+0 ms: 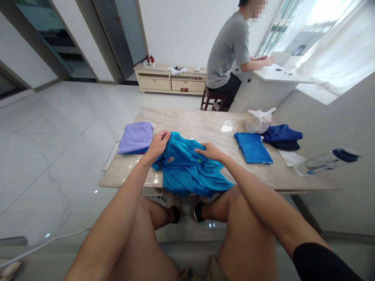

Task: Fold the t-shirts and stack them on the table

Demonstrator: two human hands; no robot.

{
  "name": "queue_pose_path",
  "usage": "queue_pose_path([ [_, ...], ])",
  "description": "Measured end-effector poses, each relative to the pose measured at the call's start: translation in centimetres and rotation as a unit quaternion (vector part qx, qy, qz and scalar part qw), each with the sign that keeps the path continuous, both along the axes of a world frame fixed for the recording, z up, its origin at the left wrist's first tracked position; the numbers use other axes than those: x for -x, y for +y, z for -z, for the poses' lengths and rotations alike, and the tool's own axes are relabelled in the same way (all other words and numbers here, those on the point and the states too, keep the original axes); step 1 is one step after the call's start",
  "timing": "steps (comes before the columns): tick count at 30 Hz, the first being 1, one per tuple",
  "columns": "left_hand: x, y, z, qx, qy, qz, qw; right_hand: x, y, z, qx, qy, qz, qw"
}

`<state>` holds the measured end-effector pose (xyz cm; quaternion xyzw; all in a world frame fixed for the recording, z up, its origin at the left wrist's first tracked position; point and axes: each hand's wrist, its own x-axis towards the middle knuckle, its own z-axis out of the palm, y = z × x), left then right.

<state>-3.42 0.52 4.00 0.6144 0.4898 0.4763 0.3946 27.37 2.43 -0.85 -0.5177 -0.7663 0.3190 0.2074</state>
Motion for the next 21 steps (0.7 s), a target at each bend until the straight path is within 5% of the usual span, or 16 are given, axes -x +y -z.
queue_pose_path([
  [8, 1.1, 0.9, 0.8, -0.018, 0.061, -0.069, 0.996, -1.0, 1.0, -1.4, -0.125, -0.001, 0.136, 0.983],
  [12, 1.9, 0.9, 1.0, -0.022, 0.092, -0.055, 0.994, -2.5, 0.8, -2.5, -0.159, 0.024, 0.191, 0.968],
  [21, 2.8, 0.1, 0.7, -0.006, 0.105, -0.062, 0.993, -2.7, -0.5, -4.2, -0.172, 0.031, 0.165, 0.971],
])
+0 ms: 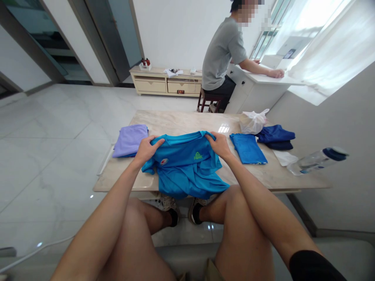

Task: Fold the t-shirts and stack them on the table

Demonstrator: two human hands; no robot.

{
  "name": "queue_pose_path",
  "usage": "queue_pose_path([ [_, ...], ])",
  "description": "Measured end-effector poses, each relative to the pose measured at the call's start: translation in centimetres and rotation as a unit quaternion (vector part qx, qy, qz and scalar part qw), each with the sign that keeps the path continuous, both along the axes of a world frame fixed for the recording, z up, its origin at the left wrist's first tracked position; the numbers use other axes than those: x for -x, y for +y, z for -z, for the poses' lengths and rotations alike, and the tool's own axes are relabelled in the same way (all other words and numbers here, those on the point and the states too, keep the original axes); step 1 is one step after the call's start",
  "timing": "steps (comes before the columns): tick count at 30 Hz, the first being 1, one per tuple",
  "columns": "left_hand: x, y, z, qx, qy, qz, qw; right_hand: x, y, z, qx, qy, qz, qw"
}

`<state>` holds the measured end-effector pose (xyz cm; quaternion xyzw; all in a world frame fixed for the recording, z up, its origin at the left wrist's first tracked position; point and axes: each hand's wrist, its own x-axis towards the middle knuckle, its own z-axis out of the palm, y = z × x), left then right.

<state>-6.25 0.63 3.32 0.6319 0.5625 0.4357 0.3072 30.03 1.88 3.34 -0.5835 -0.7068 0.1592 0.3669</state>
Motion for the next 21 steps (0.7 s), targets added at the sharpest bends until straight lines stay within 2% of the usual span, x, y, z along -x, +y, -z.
queue_pose_path([
  [5, 0.3, 0.1, 0.1, -0.019, -0.016, -0.027, 0.999, 0.3, 0.1, -0.1, -0.005, -0.003, -0.015, 1.0],
  [10, 0.6, 0.3, 0.3, -0.027, -0.029, -0.04, 0.998, 0.0, 0.6, 0.0, -0.005, -0.018, 0.007, 1.0],
  [17, 1.0, -0.1, 0.2, -0.052, 0.045, -0.037, 0.997, -0.7, 0.6, 0.2, -0.026, -0.041, 0.019, 0.999],
  [21, 1.1, -0.1, 0.8, -0.03, 0.086, 0.001, 0.996, -1.0, 0.5, 0.1, -0.026, -0.042, 0.033, 0.998],
])
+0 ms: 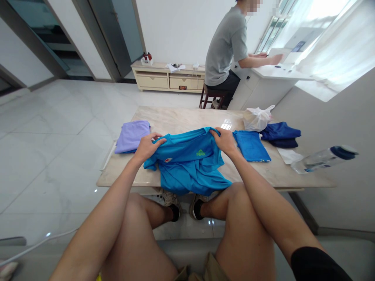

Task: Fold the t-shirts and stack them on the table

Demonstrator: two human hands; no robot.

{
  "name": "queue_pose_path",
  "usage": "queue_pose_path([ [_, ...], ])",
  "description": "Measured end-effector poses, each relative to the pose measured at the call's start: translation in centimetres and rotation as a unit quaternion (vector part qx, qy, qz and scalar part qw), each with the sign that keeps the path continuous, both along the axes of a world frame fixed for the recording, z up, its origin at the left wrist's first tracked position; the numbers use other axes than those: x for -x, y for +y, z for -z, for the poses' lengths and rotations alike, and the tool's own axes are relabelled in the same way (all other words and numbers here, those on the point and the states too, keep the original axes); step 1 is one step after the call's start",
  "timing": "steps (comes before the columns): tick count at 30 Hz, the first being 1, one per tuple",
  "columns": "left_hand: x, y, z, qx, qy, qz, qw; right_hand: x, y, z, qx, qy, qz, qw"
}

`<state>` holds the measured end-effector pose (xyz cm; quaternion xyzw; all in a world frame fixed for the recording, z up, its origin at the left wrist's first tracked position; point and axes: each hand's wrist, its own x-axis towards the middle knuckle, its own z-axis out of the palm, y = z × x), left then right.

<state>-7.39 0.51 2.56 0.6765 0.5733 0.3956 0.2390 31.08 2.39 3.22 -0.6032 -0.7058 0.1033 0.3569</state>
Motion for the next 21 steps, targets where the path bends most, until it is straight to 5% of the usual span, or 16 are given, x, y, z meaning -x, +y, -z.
queue_pose_path([
  [6, 0.1, 0.2, 0.9, 0.107, 0.003, 0.108, 0.988, -0.3, 0.0, 0.1, -0.013, 0.029, 0.01, 0.999],
  [12, 0.5, 0.4, 0.4, 0.047, 0.027, 0.052, 0.997, -0.8, 0.1, 0.1, 0.004, 0.01, -0.001, 1.0],
  [18, 1.1, 0.0, 0.4, 0.167, 0.12, 0.193, 0.959, -2.2, 0.2, 0.4, 0.014, -0.008, 0.002, 1.0],
  [21, 1.1, -0.2, 0.6, 0.177, 0.122, 0.182, 0.959, -3.3, -0.1, 0.6, 0.0, -0.003, 0.032, 0.999],
])
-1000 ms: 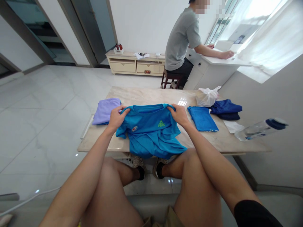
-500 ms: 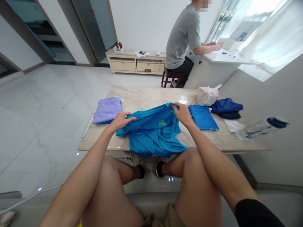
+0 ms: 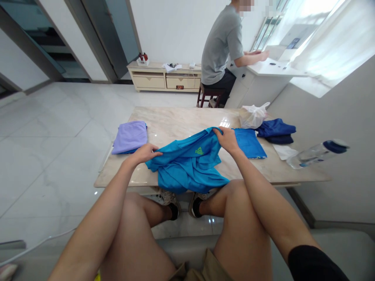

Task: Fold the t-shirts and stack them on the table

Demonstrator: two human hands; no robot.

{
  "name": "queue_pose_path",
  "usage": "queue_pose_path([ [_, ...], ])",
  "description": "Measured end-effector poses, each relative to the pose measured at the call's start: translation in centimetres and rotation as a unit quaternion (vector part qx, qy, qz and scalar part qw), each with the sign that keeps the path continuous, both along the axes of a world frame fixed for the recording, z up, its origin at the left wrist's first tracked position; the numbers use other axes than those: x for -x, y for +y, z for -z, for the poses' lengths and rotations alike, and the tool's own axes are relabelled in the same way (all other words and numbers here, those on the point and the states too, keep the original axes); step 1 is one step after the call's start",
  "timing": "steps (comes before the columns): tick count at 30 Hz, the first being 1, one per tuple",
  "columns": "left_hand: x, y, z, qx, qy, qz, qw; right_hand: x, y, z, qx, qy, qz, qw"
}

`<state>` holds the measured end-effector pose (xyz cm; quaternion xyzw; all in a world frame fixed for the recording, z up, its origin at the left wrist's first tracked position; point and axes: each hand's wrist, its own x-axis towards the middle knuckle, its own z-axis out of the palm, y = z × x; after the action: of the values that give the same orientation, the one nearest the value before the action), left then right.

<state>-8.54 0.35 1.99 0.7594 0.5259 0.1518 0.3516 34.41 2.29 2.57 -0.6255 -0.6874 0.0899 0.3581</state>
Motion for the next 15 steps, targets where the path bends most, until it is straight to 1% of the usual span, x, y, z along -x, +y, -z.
queue_pose_path([
  [2, 0.0, 0.0, -0.1, -0.027, -0.046, -0.045, 0.998, -0.7, -0.3, 0.3, 0.011, 0.005, -0.006, 1.0],
  [4, 0.0, 0.2, -0.3, -0.057, -0.093, -0.087, 0.99, -1.4, -0.5, 0.6, 0.039, 0.004, -0.029, 0.999],
  [7, -0.2, 0.9, -0.4, -0.111, -0.128, -0.142, 0.975, -2.1, -0.3, 1.0, 0.059, -0.033, -0.051, 0.996],
  [9, -0.4, 2.0, -0.3, -0.152, -0.119, -0.16, 0.968, -2.5, 0.4, 1.2, 0.047, -0.092, -0.038, 0.994],
  [11, -0.6, 3.6, -0.1, -0.188, -0.085, -0.155, 0.966, -2.9, 1.5, 1.3, 0.041, -0.152, -0.015, 0.987],
  [13, -0.6, 5.7, 0.2, -0.215, -0.038, -0.148, 0.965, -3.2, 3.1, 1.4, 0.045, -0.188, 0.005, 0.981],
  [15, -0.4, 8.3, 0.7, -0.229, 0.018, -0.16, 0.96, -3.4, 5.2, 1.5, 0.054, -0.204, 0.018, 0.977],
])
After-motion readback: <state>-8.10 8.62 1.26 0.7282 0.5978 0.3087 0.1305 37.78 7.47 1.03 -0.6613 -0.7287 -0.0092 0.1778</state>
